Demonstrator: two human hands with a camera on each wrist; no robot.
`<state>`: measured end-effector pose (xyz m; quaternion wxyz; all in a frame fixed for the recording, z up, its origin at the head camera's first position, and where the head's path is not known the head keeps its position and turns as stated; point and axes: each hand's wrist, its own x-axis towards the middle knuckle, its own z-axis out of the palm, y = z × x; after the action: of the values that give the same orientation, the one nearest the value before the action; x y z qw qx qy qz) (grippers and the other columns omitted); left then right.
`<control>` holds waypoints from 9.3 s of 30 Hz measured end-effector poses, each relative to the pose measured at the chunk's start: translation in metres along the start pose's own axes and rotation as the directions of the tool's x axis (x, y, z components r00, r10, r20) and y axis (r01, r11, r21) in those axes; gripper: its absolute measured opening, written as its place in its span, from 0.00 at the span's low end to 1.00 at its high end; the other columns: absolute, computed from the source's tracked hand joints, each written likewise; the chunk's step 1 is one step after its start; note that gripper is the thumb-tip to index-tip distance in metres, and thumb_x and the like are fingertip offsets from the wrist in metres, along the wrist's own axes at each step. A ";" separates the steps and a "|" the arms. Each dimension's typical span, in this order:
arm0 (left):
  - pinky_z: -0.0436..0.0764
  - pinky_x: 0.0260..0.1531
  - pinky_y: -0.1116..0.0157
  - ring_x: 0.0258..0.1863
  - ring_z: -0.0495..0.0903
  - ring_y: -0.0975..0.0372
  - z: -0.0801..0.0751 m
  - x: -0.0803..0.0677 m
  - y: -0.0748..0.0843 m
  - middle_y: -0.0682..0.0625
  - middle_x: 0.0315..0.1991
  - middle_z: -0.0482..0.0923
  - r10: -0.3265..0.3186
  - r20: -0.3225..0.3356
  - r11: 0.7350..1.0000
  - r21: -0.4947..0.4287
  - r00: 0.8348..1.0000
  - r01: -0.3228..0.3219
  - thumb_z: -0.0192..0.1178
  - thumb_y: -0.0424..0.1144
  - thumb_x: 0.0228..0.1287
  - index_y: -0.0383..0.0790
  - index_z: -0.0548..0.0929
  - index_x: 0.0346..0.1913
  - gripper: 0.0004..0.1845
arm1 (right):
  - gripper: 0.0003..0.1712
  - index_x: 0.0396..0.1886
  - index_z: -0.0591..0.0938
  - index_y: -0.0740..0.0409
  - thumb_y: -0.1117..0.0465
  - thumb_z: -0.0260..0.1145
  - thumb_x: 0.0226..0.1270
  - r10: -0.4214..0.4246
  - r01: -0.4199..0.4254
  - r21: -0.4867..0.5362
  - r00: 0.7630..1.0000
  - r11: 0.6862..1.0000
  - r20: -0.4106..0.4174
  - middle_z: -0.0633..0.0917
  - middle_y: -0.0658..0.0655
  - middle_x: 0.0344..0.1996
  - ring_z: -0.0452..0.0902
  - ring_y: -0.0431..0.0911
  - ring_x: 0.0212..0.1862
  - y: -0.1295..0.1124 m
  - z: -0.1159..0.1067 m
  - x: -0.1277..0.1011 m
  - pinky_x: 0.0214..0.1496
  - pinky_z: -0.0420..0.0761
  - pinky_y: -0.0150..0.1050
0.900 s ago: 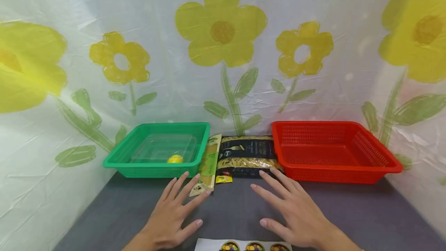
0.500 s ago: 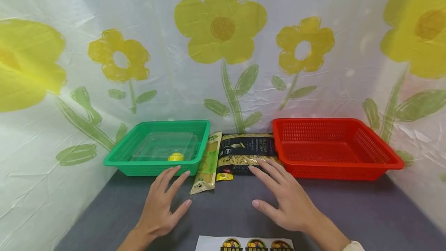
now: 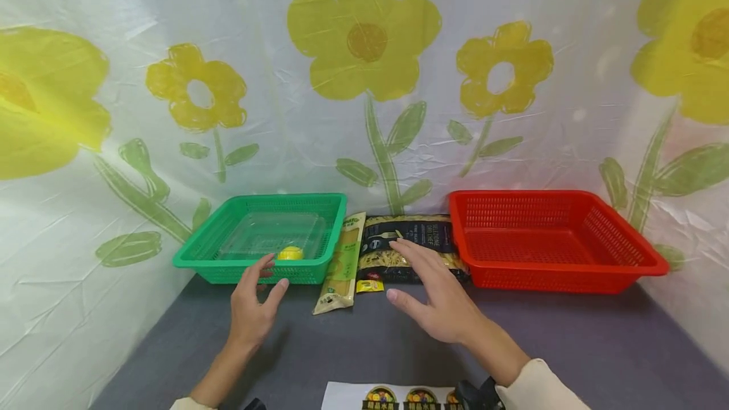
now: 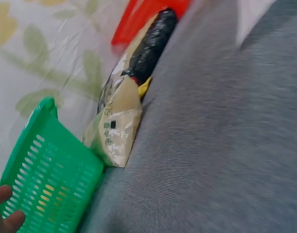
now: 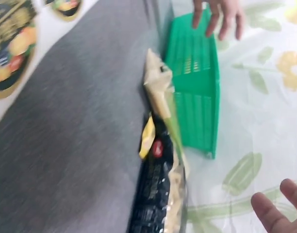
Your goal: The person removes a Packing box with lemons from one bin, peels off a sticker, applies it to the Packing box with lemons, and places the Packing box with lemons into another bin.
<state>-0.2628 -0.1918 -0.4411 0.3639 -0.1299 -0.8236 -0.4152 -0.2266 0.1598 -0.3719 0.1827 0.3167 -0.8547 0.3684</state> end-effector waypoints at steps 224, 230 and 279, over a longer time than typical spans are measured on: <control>0.83 0.53 0.57 0.37 0.76 0.58 0.013 0.041 -0.022 0.47 0.44 0.67 -0.795 0.083 0.156 -0.930 0.601 0.334 0.56 0.34 0.75 0.44 0.52 0.55 0.22 | 0.29 0.70 0.67 0.59 0.68 0.52 0.67 0.814 -0.651 0.613 0.581 0.448 0.022 0.73 0.55 0.34 0.56 0.40 0.14 0.035 0.006 -0.066 0.14 0.65 0.33; 0.81 0.56 0.55 0.37 0.76 0.58 0.014 0.042 -0.022 0.48 0.43 0.68 -0.797 0.075 0.163 -0.929 0.599 0.333 0.57 0.34 0.75 0.46 0.53 0.52 0.20 | 0.28 0.69 0.64 0.59 0.67 0.51 0.70 0.785 -0.621 0.622 0.619 0.477 0.015 0.73 0.55 0.34 0.58 0.40 0.15 0.035 0.007 -0.067 0.14 0.71 0.36; 0.82 0.18 0.63 0.23 0.78 0.68 0.007 -0.039 0.058 0.39 0.28 0.78 0.121 0.531 0.759 -0.594 0.839 0.266 0.60 0.22 0.63 0.34 0.80 0.40 0.06 | 0.17 0.38 0.83 0.50 0.76 0.71 0.59 0.144 -0.095 0.319 0.981 0.943 -0.133 0.81 0.48 0.29 0.72 0.35 0.21 -0.013 -0.003 -0.074 0.20 0.76 0.31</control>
<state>-0.2089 -0.1469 -0.4375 0.0327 -0.3250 -0.7013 -0.6336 -0.1630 0.1851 -0.4041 0.1732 0.2594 -0.7870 0.5324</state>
